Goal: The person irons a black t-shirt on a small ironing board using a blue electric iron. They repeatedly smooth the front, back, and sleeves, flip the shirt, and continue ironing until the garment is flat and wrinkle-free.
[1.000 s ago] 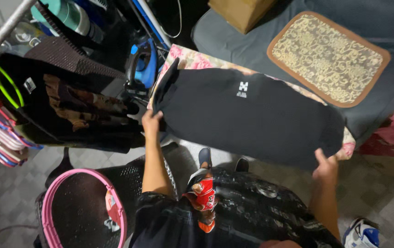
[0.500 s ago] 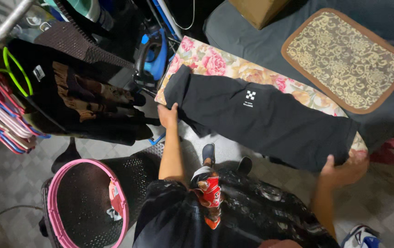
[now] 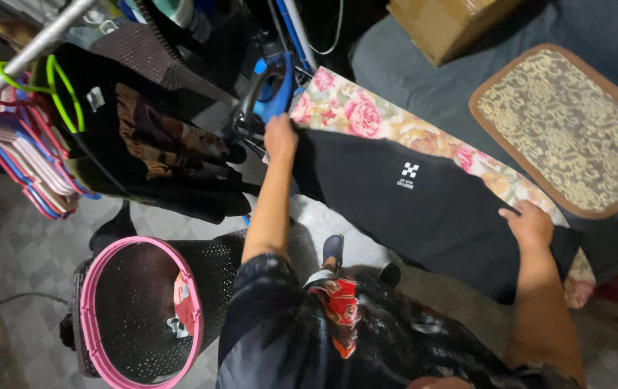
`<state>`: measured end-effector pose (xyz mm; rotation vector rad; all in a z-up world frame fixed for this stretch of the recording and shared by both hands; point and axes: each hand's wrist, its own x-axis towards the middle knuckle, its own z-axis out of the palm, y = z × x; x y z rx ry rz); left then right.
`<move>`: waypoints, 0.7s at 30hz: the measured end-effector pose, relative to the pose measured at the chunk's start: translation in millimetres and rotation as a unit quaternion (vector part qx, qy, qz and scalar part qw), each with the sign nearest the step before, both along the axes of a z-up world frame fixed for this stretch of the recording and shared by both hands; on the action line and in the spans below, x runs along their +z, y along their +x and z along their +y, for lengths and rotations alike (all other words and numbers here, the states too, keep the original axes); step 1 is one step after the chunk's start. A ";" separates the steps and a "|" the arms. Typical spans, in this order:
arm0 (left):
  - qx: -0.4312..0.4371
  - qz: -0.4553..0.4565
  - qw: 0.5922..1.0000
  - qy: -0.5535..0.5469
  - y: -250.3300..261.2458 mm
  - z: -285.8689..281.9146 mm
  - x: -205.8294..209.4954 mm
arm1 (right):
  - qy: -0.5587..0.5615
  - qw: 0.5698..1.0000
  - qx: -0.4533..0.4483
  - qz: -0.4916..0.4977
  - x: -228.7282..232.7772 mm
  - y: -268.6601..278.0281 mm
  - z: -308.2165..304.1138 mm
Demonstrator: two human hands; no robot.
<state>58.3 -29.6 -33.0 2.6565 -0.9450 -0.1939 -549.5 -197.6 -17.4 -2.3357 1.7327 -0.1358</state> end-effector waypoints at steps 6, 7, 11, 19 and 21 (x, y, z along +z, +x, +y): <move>-0.199 -0.273 0.938 -0.072 -16.2 14.0 11.3 | 0.032 0.998 0.004 0.053 -1.2 -2.1 -1.2; -0.214 -0.191 0.957 -0.044 -14.2 10.1 8.8 | 0.040 0.998 0.009 0.046 -1.1 -2.3 -2.6; -0.188 0.018 0.982 -0.008 3.0 13.3 -12.9 | 0.052 0.996 0.005 0.066 -1.7 -2.5 -5.3; -0.204 0.131 0.966 -0.091 13.7 63.2 -10.5 | 0.024 0.995 0.084 -0.040 16.6 -32.7 20.7; -0.182 0.262 0.924 -0.210 19.0 97.0 7.1 | 0.019 0.991 0.090 -0.098 30.5 -58.0 49.7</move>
